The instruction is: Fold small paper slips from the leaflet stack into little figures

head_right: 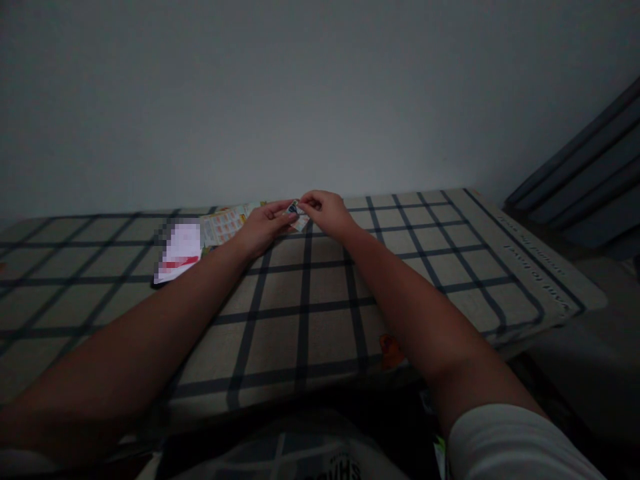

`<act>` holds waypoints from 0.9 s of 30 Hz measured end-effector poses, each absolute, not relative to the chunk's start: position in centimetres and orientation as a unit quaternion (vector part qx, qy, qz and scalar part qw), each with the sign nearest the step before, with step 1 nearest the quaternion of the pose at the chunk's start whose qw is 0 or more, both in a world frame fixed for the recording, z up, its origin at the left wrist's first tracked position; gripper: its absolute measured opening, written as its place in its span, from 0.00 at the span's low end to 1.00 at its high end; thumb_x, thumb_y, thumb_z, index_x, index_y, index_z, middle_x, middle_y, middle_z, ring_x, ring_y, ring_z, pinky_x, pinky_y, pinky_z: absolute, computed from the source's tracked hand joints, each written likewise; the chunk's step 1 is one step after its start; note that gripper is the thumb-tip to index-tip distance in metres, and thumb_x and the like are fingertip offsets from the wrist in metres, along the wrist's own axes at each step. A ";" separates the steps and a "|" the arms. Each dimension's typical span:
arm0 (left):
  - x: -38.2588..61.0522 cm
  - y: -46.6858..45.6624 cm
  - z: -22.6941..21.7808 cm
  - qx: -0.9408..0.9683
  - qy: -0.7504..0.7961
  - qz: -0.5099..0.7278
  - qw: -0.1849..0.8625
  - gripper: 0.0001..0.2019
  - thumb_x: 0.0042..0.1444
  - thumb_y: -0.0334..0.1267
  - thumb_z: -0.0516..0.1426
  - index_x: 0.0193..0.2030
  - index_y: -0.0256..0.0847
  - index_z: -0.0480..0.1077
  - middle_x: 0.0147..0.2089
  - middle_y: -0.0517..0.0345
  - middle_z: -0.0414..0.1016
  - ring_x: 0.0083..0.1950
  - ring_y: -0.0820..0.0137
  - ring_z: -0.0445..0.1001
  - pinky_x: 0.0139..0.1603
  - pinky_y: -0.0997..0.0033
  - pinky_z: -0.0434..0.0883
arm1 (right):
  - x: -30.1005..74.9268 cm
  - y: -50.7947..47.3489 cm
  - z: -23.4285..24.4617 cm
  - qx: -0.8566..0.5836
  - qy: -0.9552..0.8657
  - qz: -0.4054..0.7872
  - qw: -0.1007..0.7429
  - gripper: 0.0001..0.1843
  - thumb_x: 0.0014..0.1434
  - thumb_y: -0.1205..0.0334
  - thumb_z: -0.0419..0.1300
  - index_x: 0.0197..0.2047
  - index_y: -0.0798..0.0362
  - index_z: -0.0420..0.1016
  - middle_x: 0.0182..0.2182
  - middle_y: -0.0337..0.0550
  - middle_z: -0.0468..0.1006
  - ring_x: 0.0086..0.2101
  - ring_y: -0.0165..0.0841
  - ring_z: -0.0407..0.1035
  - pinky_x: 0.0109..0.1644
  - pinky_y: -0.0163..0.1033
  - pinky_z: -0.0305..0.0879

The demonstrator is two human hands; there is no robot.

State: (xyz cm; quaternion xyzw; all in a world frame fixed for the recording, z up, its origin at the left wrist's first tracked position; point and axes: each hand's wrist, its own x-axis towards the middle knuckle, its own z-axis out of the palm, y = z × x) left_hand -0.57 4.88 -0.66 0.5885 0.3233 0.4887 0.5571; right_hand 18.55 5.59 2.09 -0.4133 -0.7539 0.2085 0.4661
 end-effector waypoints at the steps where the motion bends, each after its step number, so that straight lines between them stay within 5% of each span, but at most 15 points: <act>1: -0.6 4.9 -0.7 0.589 0.328 0.490 0.552 0.29 0.48 0.46 0.72 0.58 0.41 0.79 0.46 0.52 0.84 0.41 0.69 0.80 0.49 0.66 0.76 | 18.5 5.6 2.0 -0.414 -0.754 0.209 0.465 0.05 0.61 0.62 0.65 0.37 0.55 0.80 0.34 0.44 0.83 0.35 0.34 0.74 0.44 0.40 0.69; 8: -0.6 5.0 -0.7 0.617 0.332 0.508 0.501 0.30 0.50 0.47 0.71 0.60 0.41 0.78 0.49 0.51 0.84 0.41 0.68 0.80 0.48 0.65 0.76 | 19.0 6.4 1.6 -0.365 -0.768 0.171 0.497 0.06 0.58 0.59 0.68 0.36 0.53 0.79 0.38 0.45 0.78 0.39 0.34 0.72 0.46 0.40 0.70; 16: -0.7 5.6 -1.0 0.591 0.324 0.521 0.523 0.37 0.49 0.47 0.72 0.66 0.42 0.72 0.49 0.50 0.83 0.44 0.65 0.81 0.52 0.61 0.78 | 20.0 7.0 1.0 -0.343 -0.762 0.292 0.465 0.13 0.57 0.52 0.69 0.37 0.53 0.84 0.37 0.45 0.83 0.40 0.35 0.76 0.49 0.42 0.71; 21: -0.6 5.7 -1.2 0.627 0.299 0.530 0.486 0.43 0.54 0.48 0.69 0.75 0.49 0.59 0.64 0.45 0.76 0.60 0.59 0.78 0.64 0.53 0.73 | 20.0 6.7 1.3 -0.398 -0.722 0.285 0.488 0.14 0.57 0.51 0.69 0.37 0.54 0.86 0.33 0.45 0.85 0.35 0.35 0.77 0.45 0.41 0.72; 24: -0.6 5.7 -1.0 0.634 0.315 0.564 0.426 0.39 0.52 0.47 0.70 0.71 0.47 0.66 0.70 0.43 0.71 0.64 0.57 0.76 0.64 0.52 0.73 | 20.1 6.5 1.7 -0.406 -0.709 0.254 0.518 0.11 0.58 0.53 0.69 0.36 0.53 0.86 0.35 0.45 0.85 0.38 0.35 0.77 0.47 0.41 0.72; 27: -0.8 5.3 -0.3 0.630 0.358 0.566 0.392 0.26 0.53 0.48 0.69 0.57 0.40 0.78 0.58 0.43 0.81 0.54 0.57 0.81 0.57 0.54 0.78 | 20.1 6.4 1.8 -0.402 -0.702 0.235 0.538 0.09 0.59 0.55 0.69 0.36 0.52 0.86 0.36 0.44 0.85 0.38 0.35 0.77 0.48 0.42 0.72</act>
